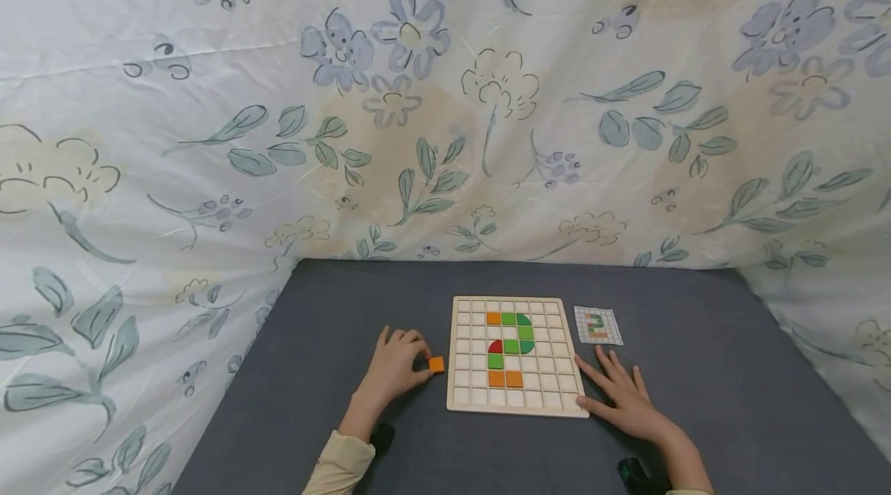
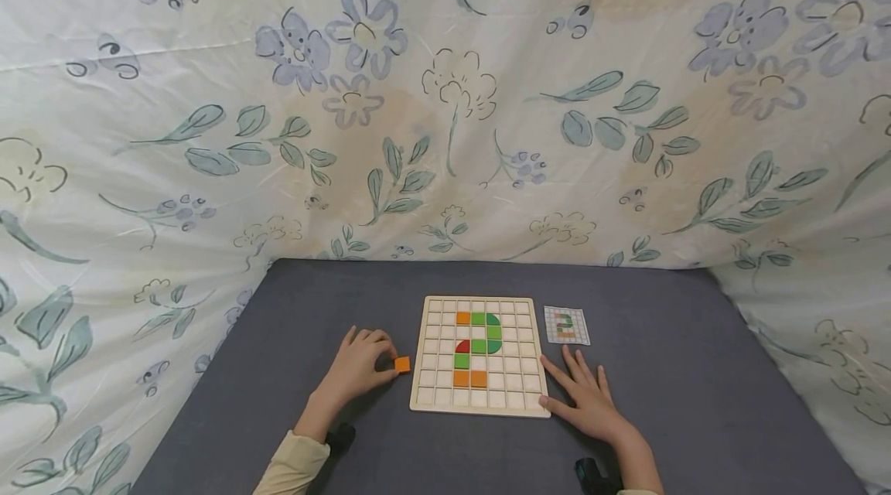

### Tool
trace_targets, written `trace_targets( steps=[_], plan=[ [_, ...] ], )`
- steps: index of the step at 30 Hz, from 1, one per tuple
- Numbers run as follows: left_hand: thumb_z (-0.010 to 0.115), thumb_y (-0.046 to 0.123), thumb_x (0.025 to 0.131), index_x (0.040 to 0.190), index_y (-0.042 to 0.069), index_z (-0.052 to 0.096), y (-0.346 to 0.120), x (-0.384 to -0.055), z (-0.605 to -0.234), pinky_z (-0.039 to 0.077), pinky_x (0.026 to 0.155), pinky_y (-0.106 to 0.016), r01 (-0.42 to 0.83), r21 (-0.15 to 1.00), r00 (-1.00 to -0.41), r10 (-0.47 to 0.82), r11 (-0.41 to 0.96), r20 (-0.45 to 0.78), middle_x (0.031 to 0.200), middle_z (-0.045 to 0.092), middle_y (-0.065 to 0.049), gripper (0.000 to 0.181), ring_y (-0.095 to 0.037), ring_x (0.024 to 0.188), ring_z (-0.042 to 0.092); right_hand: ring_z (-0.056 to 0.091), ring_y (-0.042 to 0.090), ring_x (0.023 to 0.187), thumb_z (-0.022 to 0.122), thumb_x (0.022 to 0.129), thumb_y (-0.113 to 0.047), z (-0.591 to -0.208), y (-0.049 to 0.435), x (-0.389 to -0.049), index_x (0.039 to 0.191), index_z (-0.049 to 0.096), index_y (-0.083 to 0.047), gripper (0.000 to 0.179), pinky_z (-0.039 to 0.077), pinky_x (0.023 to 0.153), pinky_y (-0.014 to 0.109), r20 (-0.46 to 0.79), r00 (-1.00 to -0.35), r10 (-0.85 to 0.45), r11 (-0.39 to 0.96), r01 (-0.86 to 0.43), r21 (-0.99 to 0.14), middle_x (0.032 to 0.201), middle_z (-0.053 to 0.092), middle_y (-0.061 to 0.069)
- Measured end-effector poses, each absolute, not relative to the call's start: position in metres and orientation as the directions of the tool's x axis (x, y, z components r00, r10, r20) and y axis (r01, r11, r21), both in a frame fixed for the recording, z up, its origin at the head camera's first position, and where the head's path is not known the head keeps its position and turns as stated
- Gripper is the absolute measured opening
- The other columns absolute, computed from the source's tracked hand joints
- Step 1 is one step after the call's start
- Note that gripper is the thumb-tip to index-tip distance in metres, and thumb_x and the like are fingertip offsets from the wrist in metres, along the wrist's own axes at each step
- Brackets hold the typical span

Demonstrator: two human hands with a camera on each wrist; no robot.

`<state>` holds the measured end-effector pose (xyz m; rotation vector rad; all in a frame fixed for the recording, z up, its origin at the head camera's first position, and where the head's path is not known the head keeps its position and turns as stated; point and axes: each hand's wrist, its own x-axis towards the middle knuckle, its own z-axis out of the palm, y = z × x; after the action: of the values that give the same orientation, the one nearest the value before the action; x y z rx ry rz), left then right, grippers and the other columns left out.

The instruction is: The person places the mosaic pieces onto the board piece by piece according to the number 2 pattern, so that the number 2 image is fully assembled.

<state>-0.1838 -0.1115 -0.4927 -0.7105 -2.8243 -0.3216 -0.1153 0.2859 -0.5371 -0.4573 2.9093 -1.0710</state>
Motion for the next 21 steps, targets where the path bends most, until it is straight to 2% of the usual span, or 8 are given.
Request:
trace_targets(
  steps=[21],
  plan=[
    [0.077,0.038,0.073,0.087,0.023,0.069,-0.079,-0.189,-0.485,0.024,0.107,-0.061,0.549,0.166,-0.828,0.504,0.819,0.247,0.103,0.059,0.003,0.023,-0.023,0.106,0.053,0.003,0.054,0.134,0.061,0.088,-0.035,-0.537,0.287,-0.116,0.144,0.036,-0.015,0.064,-0.01,0.098,0.074,0.107,-0.955,-0.276,0.722,-0.28,-0.633,0.149,0.012,0.031]
  ],
)
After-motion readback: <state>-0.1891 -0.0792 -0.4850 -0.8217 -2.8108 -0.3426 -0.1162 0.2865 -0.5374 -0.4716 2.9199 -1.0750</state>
